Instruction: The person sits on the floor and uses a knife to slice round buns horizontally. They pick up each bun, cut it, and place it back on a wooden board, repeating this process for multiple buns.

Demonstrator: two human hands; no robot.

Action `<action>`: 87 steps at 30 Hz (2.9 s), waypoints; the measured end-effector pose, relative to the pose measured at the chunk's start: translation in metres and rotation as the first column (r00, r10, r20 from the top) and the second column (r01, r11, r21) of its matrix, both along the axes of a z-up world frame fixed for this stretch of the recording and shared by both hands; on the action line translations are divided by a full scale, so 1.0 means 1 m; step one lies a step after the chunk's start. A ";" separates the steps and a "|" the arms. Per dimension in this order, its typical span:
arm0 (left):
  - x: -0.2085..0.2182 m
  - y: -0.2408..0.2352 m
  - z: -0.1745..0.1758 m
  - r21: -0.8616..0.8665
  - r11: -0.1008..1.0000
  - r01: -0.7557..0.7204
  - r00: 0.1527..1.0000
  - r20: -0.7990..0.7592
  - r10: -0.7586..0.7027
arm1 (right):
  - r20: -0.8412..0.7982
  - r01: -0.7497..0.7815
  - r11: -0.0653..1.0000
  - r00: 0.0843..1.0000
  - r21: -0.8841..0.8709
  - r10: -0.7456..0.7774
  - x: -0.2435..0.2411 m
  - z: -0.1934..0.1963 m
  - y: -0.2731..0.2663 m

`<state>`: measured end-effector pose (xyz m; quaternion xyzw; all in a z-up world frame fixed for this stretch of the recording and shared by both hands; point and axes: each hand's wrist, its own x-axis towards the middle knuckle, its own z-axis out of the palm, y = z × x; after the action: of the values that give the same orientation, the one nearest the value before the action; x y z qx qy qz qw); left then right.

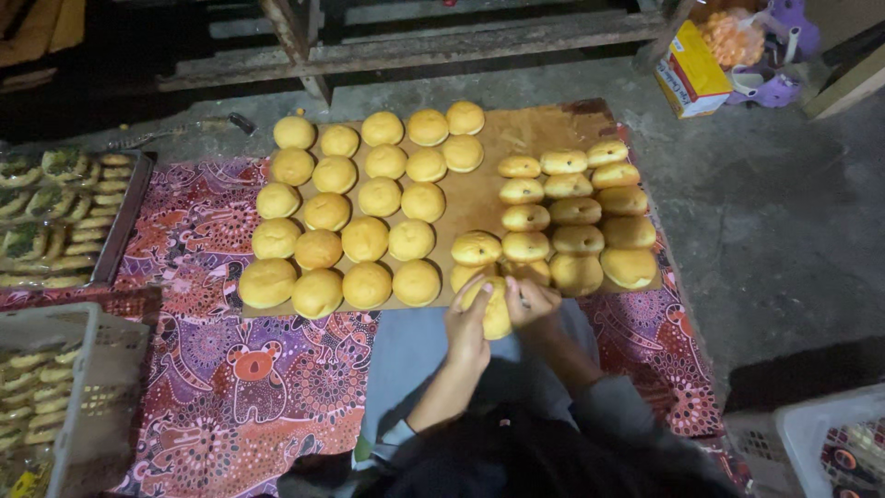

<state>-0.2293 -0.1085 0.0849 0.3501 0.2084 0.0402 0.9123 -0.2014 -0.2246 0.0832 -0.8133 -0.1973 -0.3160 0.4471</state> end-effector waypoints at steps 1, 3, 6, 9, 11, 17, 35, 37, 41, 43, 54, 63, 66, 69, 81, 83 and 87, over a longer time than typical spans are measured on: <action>0.001 0.001 0.005 0.164 0.985 0.047 0.996 0.073 -0.060 | -0.063 0.016 1.000 0.998 0.008 -0.016 0.001 0.001 -0.001; 0.003 0.010 0.018 0.483 0.871 0.095 0.961 0.184 -0.207 | -0.188 0.048 0.999 0.981 0.021 -0.043 0.004 0.001 -0.002; 0.015 0.034 0.036 0.982 0.186 0.030 0.857 0.070 -0.510 | -0.128 0.041 0.999 0.991 0.018 -0.039 0.016 0.004 -0.013; 0.057 0.057 0.040 0.990 0.110 0.093 0.781 -0.004 -0.625 | -0.133 0.086 0.995 0.988 0.059 -0.077 0.032 0.020 -0.029; 0.102 0.075 0.035 0.906 0.357 0.228 0.632 0.141 -0.762 | -0.120 0.086 0.990 0.990 0.114 -0.072 0.027 0.040 -0.059; 0.212 0.105 -0.019 0.894 0.263 0.362 0.522 0.039 -0.852 | -0.458 0.381 0.798 0.876 0.468 -0.150 0.010 0.063 -0.103; 0.369 0.088 -0.011 0.766 -0.491 0.415 0.875 -0.483 -0.014 | -0.595 0.559 0.812 0.714 0.167 -0.369 -0.001 -0.037 -0.195; 0.361 0.077 -0.004 0.832 -0.498 0.243 0.943 -0.323 -0.080 | -0.637 0.573 0.811 0.670 0.117 -0.381 0.004 -0.041 -0.180; 0.327 0.065 -0.013 0.978 -0.176 0.108 0.919 -0.166 -0.359 | -0.571 0.422 0.871 0.791 0.251 -0.218 0.012 -0.037 -0.149; 0.300 0.064 -0.023 0.990 0.109 -0.092 0.934 0.123 -0.335 | -0.590 0.316 0.906 0.802 0.283 -0.095 0.017 -0.028 -0.133; 0.081 0.074 0.012 -0.167 0.978 0.124 0.941 0.331 -0.063 | -0.331 -0.144 0.961 0.918 0.236 0.219 0.019 0.064 -0.025; 0.009 0.086 0.041 -0.012 0.987 0.158 0.907 0.398 -0.141 | -0.082 -0.176 0.984 0.981 -0.011 0.174 -0.010 0.084 -0.006; -0.001 0.077 0.049 0.188 0.974 0.124 0.916 0.356 -0.185 | 0.027 -0.184 0.973 0.981 -0.141 0.190 -0.006 0.076 -0.009; -0.011 0.064 0.058 0.341 0.927 0.157 0.906 0.324 -0.272 | -0.071 -0.249 0.952 0.968 -0.177 0.240 -0.008 0.065 -0.013; -0.010 0.052 0.043 0.181 0.919 0.349 0.888 0.250 -0.386 | -0.459 -0.395 0.919 0.819 -0.014 0.345 0.011 0.057 -0.029; -0.011 0.040 0.038 0.094 0.968 0.232 0.947 0.205 -0.247 | -0.248 -0.336 0.938 0.919 -0.087 0.306 0.012 0.058 -0.021; -0.019 0.022 0.030 -0.047 0.999 -0.024 0.994 0.108 0.028 | 0.202 -0.239 0.964 0.944 -0.121 0.259 0.016 0.042 -0.002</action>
<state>-0.2481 -0.0862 0.1146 0.3240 0.1638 0.0663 0.9294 -0.1853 -0.2269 0.1256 -0.7629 -0.3608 -0.3338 0.4200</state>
